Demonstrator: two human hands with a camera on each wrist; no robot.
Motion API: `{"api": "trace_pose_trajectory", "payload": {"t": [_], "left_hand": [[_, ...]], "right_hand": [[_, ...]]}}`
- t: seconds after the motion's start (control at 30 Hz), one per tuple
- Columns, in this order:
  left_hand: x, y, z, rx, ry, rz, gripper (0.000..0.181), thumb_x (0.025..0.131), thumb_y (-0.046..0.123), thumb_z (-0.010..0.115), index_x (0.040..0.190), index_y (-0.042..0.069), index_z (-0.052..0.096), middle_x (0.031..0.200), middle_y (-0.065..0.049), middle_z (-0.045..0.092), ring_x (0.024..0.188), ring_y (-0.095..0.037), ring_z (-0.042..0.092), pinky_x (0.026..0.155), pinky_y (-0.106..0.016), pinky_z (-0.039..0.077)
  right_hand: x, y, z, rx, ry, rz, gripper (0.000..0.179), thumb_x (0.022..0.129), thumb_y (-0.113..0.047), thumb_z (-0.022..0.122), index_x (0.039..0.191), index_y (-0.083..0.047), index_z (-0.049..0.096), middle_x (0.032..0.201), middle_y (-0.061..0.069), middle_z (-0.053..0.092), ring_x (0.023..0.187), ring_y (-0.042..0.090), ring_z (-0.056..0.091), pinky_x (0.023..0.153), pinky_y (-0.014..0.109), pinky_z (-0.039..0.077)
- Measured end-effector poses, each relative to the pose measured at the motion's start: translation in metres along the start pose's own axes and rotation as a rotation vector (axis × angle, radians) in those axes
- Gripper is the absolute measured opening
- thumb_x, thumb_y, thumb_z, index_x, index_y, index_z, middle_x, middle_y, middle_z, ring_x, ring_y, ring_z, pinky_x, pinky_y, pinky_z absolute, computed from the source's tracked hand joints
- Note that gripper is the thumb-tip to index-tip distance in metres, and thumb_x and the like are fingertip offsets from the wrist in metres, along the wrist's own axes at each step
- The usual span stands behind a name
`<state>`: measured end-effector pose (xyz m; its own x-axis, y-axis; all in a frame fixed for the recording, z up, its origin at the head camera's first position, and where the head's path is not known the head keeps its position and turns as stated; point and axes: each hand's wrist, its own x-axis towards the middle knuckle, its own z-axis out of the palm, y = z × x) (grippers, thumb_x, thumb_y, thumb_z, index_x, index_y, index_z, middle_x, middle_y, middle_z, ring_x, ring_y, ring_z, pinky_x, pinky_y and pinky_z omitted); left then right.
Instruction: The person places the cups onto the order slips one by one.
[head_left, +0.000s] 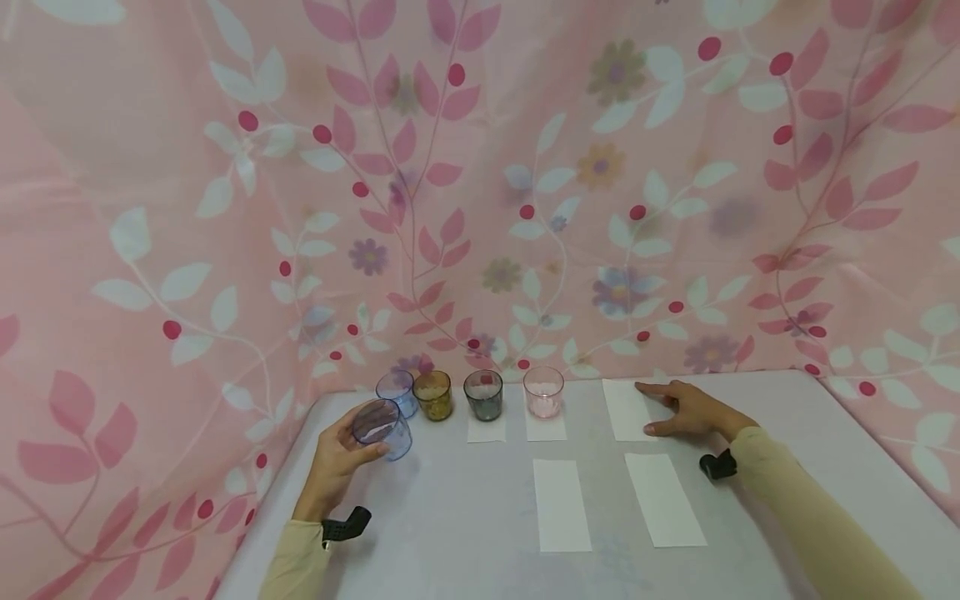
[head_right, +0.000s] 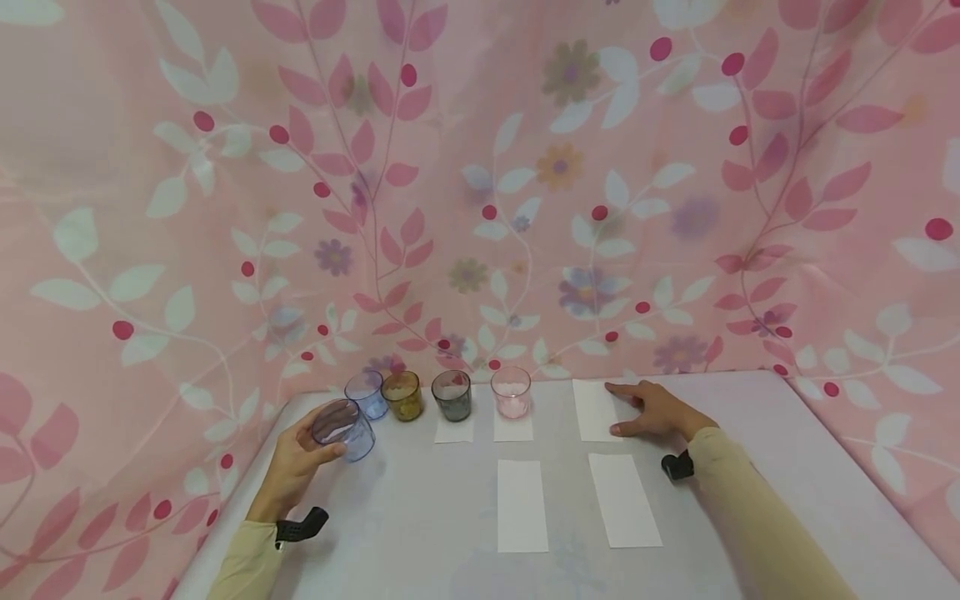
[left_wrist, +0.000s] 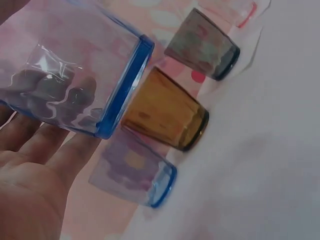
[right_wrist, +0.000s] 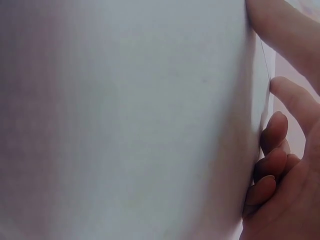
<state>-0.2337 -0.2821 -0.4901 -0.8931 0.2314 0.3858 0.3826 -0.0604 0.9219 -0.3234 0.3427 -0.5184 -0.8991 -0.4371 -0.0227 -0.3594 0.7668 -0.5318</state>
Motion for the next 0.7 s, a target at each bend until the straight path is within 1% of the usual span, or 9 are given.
{"api": "trace_pose_trajectory", "payload": {"t": [0.17, 0.3, 0.4, 0.47, 0.57, 0.63, 0.67, 0.7], "left_hand": [[0.011, 0.018, 0.02, -0.046, -0.029, 0.017, 0.071, 0.087, -0.02, 0.072, 0.152, -0.013, 0.044, 0.143, -0.01, 0.065, 0.131, -0.021, 0.065, 0.105, -0.03, 0.058], [0.026, 0.031, 0.039, -0.051, -0.053, 0.009, 0.074, 0.085, -0.017, 0.076, 0.152, -0.012, 0.045, 0.142, -0.006, 0.064, 0.129, -0.018, 0.064, 0.101, -0.028, 0.06], [0.039, 0.038, 0.053, -0.063, -0.079, 0.003, 0.077, 0.083, -0.014, 0.08, 0.152, -0.011, 0.046, 0.142, -0.005, 0.062, 0.128, -0.018, 0.064, 0.099, -0.028, 0.061], [0.048, 0.041, 0.062, -0.077, -0.104, 0.003, 0.078, 0.082, -0.014, 0.081, 0.152, -0.01, 0.046, 0.142, -0.009, 0.061, 0.128, -0.02, 0.064, 0.099, -0.03, 0.061], [0.06, 0.044, 0.076, -0.096, -0.149, 0.011, 0.079, 0.082, -0.012, 0.083, 0.152, -0.01, 0.046, 0.143, -0.022, 0.058, 0.129, -0.029, 0.064, 0.1, -0.033, 0.061], [0.067, 0.045, 0.085, -0.108, -0.175, 0.004, 0.08, 0.082, -0.01, 0.084, 0.152, -0.01, 0.046, 0.145, -0.031, 0.053, 0.131, -0.037, 0.063, 0.1, -0.034, 0.061], [0.07, 0.045, 0.089, -0.112, -0.188, 0.003, 0.08, 0.082, -0.009, 0.085, 0.152, -0.01, 0.046, 0.146, -0.034, 0.052, 0.132, -0.039, 0.062, 0.1, -0.034, 0.061], [0.074, 0.044, 0.093, -0.117, -0.198, 0.003, 0.081, 0.082, -0.008, 0.086, 0.152, -0.01, 0.046, 0.146, -0.034, 0.052, 0.132, -0.042, 0.062, 0.1, -0.034, 0.061]], "right_hand": [[0.0, 0.001, 0.0, 0.03, -0.01, 0.017, 0.094, 0.083, -0.045, 0.09, 0.159, -0.009, 0.048, 0.092, 0.004, 0.044, 0.087, 0.018, 0.038, 0.074, 0.031, 0.035], [-0.002, 0.002, 0.001, 0.037, -0.012, 0.038, 0.094, 0.084, -0.045, 0.09, 0.16, -0.011, 0.047, 0.093, 0.004, 0.044, 0.088, 0.017, 0.039, 0.075, 0.031, 0.035], [-0.002, 0.001, 0.0, 0.038, -0.01, 0.047, 0.094, 0.083, -0.045, 0.09, 0.16, -0.012, 0.047, 0.093, 0.005, 0.044, 0.088, 0.018, 0.039, 0.075, 0.032, 0.035], [-0.002, 0.001, 0.0, 0.041, -0.012, 0.048, 0.094, 0.083, -0.045, 0.09, 0.16, -0.012, 0.047, 0.093, 0.005, 0.044, 0.089, 0.019, 0.039, 0.075, 0.033, 0.036], [-0.001, 0.0, -0.001, 0.035, -0.017, 0.052, 0.094, 0.084, -0.045, 0.09, 0.16, -0.012, 0.047, 0.097, 0.006, 0.047, 0.091, 0.02, 0.041, 0.077, 0.034, 0.037], [-0.001, -0.001, -0.001, 0.028, -0.022, 0.057, 0.094, 0.084, -0.047, 0.09, 0.161, -0.013, 0.047, 0.1, 0.006, 0.05, 0.093, 0.02, 0.042, 0.079, 0.034, 0.039], [-0.001, -0.001, -0.001, 0.027, -0.022, 0.058, 0.094, 0.084, -0.046, 0.09, 0.161, -0.013, 0.047, 0.1, 0.006, 0.05, 0.093, 0.02, 0.042, 0.08, 0.035, 0.039], [-0.001, -0.001, -0.002, 0.025, -0.025, 0.06, 0.094, 0.084, -0.047, 0.089, 0.161, -0.013, 0.047, 0.101, 0.006, 0.051, 0.094, 0.02, 0.043, 0.08, 0.035, 0.04]]}}
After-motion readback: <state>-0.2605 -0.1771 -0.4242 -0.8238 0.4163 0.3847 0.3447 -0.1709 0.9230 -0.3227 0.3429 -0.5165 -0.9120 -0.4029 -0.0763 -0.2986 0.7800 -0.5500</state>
